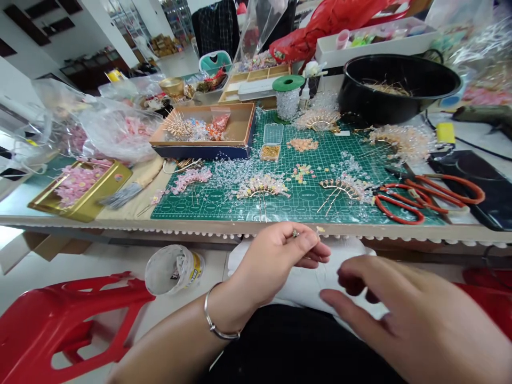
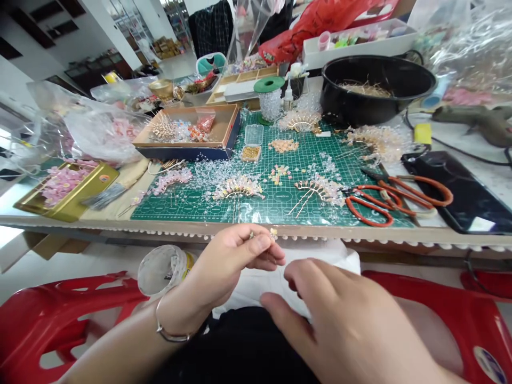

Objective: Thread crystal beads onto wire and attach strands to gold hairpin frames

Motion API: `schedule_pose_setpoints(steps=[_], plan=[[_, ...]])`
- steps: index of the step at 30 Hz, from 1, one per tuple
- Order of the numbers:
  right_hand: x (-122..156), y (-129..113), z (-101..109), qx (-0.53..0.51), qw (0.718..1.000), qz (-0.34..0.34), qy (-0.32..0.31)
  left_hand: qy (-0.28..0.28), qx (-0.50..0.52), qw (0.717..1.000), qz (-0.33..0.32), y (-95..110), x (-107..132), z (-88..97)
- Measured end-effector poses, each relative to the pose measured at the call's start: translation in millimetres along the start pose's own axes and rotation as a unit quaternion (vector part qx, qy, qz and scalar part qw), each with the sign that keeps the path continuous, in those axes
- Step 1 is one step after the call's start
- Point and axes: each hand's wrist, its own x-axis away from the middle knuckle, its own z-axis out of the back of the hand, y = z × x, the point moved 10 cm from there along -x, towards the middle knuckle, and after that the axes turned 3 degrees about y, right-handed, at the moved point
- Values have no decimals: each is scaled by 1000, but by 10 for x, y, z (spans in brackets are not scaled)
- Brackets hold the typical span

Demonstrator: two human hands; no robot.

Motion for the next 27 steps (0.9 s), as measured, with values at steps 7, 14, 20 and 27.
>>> schedule_pose_setpoints(steps=[7,14,20,27], plan=[[2,-65,-393,4,1000,14,-26,19,38,999,-15,-5,-28,20],[102,-288,-553,-34,991,67,-107,24,64,997,-21,-1,-14,64],[211,-484,-837,-60,973,113,-194,23,125,992,-11,-44,-11,17],[274,-349,-538,-151,961,72,-222,6,90,996,-17,25,-29,73]])
